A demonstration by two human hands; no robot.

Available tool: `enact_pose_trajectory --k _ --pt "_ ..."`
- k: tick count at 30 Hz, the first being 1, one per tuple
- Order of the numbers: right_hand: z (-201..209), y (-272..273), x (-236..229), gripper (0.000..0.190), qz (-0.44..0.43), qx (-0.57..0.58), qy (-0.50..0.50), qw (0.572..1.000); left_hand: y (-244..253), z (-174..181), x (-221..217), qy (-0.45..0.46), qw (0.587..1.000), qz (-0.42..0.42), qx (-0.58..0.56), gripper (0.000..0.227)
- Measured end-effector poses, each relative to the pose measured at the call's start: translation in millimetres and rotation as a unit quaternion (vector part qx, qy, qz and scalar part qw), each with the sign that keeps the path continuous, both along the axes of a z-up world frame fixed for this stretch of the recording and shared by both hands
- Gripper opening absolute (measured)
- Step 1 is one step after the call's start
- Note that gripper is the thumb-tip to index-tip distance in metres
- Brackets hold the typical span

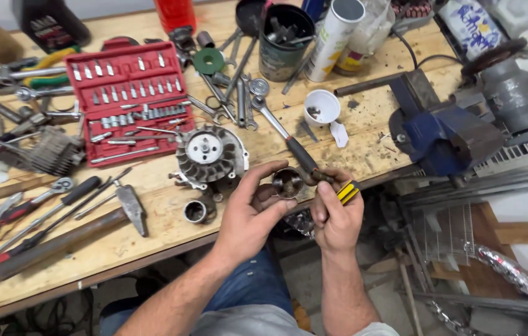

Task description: The person uses a hammer to tap a small cylindrical metal component on a workbench. They then use a screwdriver to pry and remove a black rubber seal from the component. Finally, they place a new black rubber seal onto the component and press it into place by hand.

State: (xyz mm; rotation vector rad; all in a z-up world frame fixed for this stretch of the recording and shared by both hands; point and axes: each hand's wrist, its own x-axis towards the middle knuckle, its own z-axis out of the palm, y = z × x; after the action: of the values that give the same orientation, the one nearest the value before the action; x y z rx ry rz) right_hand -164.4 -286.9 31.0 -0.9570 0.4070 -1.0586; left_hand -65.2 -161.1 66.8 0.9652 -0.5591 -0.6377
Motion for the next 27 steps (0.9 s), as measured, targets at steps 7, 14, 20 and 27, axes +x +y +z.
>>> enact_pose_trajectory --k 7,14,20,27 --pt "-10 -9 -10 0.02 0.016 0.008 -0.018 1.0 -21 -19 1 0.005 1.0 0.0 0.015 0.062" --pt "-23 -21 -10 0.023 -0.008 -0.044 -0.031 0.999 -37 -19 2 0.044 0.996 -0.06 -0.038 0.064" --pt "-16 -23 -18 0.028 0.044 -0.018 -0.061 0.997 -35 -16 12 0.093 0.982 -0.166 -0.02 0.066" --pt "-20 -23 -15 0.031 0.048 -0.025 -0.069 0.996 -40 -26 19 0.136 0.966 -0.207 -0.074 0.065"
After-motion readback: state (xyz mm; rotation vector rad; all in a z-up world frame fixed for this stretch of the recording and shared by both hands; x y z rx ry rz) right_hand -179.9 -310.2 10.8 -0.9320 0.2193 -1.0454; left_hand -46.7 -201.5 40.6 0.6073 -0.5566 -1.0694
